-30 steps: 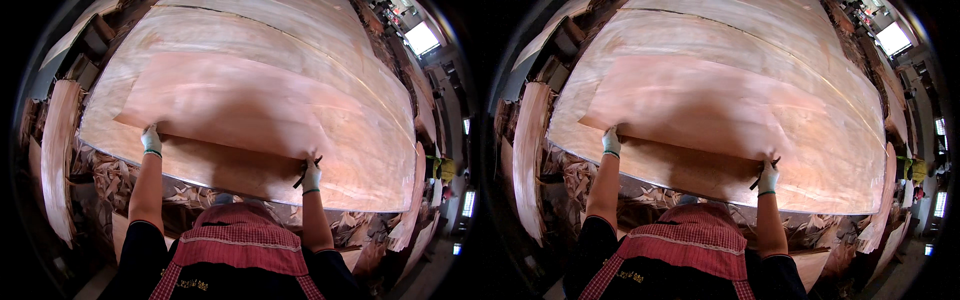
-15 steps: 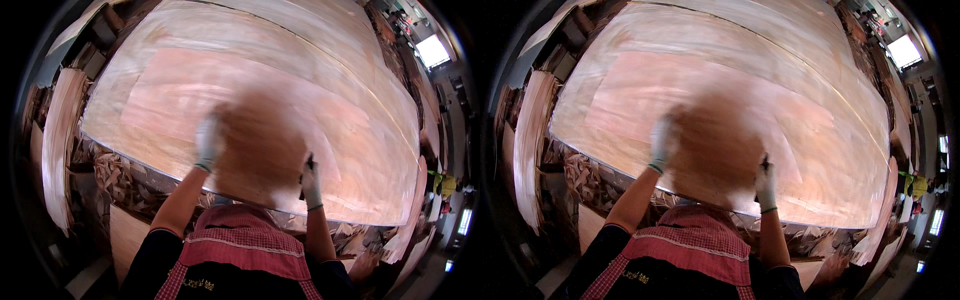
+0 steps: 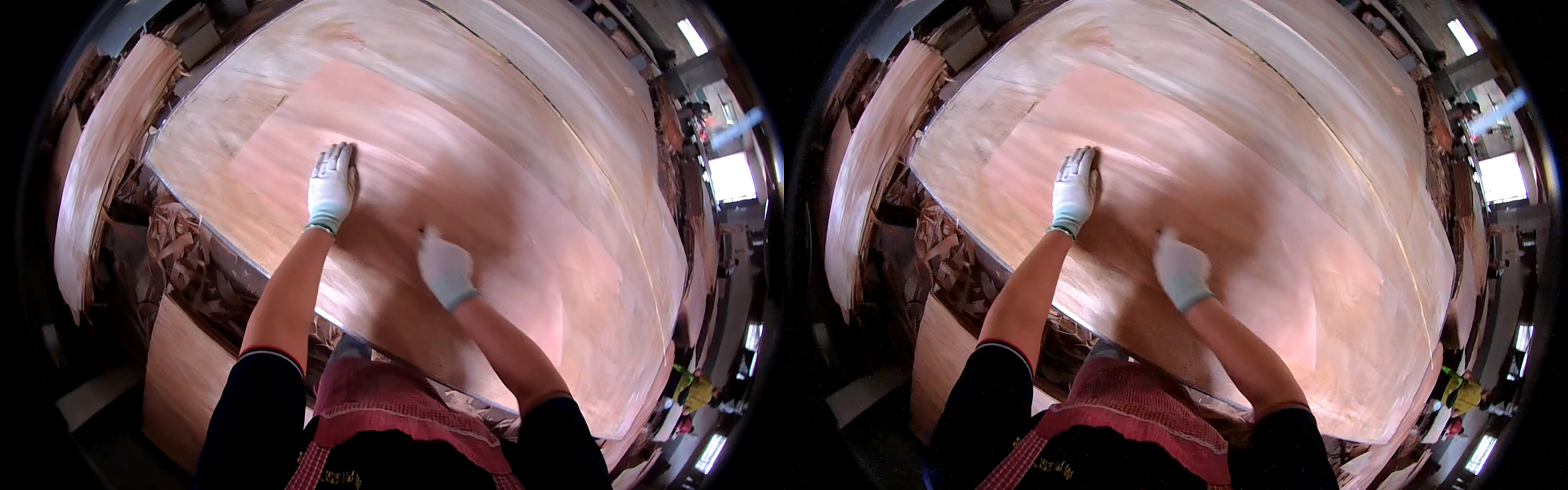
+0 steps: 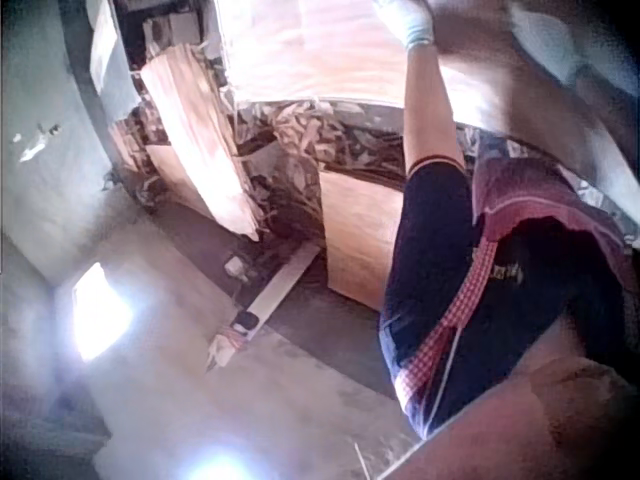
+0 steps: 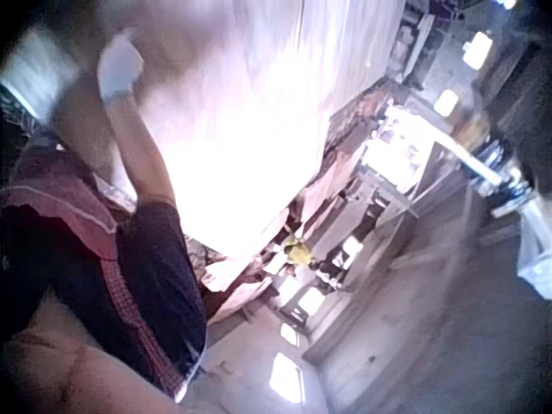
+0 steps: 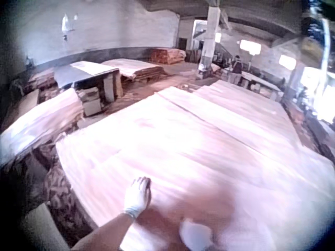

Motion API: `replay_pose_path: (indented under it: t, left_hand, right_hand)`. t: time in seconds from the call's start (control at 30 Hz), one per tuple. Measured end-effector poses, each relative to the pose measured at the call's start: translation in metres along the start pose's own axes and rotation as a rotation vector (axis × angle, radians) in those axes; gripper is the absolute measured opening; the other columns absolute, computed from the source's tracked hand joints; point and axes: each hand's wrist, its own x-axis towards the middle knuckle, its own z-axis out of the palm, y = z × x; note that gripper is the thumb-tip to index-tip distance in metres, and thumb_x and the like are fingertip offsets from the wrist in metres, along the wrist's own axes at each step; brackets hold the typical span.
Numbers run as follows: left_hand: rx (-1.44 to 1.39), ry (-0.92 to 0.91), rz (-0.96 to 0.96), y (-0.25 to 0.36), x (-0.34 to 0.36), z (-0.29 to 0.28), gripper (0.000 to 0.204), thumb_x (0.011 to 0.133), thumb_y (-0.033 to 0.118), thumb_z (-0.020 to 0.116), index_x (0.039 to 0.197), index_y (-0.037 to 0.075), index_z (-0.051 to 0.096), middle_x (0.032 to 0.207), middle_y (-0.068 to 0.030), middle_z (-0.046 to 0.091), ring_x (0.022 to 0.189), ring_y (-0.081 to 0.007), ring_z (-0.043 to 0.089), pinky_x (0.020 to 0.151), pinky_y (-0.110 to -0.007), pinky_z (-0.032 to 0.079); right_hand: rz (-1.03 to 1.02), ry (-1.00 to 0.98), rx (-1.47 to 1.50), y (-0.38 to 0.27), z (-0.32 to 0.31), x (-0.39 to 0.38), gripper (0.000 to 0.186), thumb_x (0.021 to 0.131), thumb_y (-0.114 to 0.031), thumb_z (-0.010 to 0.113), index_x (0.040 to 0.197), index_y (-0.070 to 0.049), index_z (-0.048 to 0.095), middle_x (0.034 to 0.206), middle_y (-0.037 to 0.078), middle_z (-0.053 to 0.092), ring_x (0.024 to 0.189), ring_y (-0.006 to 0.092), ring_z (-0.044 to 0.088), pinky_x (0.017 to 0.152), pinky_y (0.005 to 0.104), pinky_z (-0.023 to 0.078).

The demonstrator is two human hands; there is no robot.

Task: The person prepares thin wood veneer sheets by hand-trimming edges with a small blade, taping sections together, and measuring with a ruler before moving the large sheets across a metal table in a workshop environment.

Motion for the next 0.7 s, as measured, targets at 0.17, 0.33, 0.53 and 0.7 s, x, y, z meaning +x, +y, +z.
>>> replay_pose_path:
  t: [0.17, 0.33, 0.53, 0.7]
  left_hand:
    - [-0.015, -0.036, -0.094, -0.011, 0.000, 0.011, 0.053, 0.089, 0.019, 0.048, 0.140, 0.007, 0.040, 0.140, -0.0141, 0.047, 0.131, -0.0305, 0.043, 0.113, -0.040, 0.029]
    - [0.029, -0.056, -0.017, -0.011, 0.001, 0.007, 0.048, 0.088, 0.013, 0.047, 0.136, 0.008, 0.047, 0.141, -0.0122, 0.047, 0.132, -0.0263, 0.042, 0.114, -0.038, 0.027]
    - [0.119, -0.015, -0.026, 0.035, -0.014, 0.018, 0.049, 0.088, 0.010, 0.047, 0.136, 0.005, 0.046, 0.146, -0.0122, 0.042, 0.137, -0.0270, 0.036, 0.116, -0.040, 0.024]
    - [-0.047, -0.196, 0.199, 0.120, -0.039, 0.028, 0.044, 0.095, 0.016, 0.047, 0.138, 0.006, 0.045, 0.147, -0.0109, 0.041, 0.136, -0.0263, 0.038, 0.115, -0.042, 0.026]
  right_hand:
    - [0.013, -0.046, 0.223, -0.128, 0.010, 0.134, 0.024, 0.091, -0.022, 0.044, 0.101, -0.005, 0.057, 0.083, 0.021, 0.069, 0.079, 0.0381, 0.068, 0.071, 0.0511, 0.054]
    - [-0.021, -0.120, 0.216, -0.110, 0.021, 0.120, 0.027, 0.091, -0.021, 0.043, 0.108, -0.004, 0.057, 0.089, 0.023, 0.068, 0.082, 0.0401, 0.067, 0.071, 0.0518, 0.054]
    - [0.017, -0.338, 0.078, 0.004, 0.019, -0.041, 0.025, 0.087, -0.018, 0.051, 0.108, -0.006, 0.048, 0.080, 0.020, 0.067, 0.073, 0.0412, 0.066, 0.065, 0.0532, 0.052]
    - [-0.116, -0.422, 0.015, 0.058, 0.010, -0.070, 0.023, 0.087, -0.017, 0.051, 0.107, -0.007, 0.047, 0.080, 0.018, 0.068, 0.073, 0.0382, 0.067, 0.059, 0.0509, 0.051]
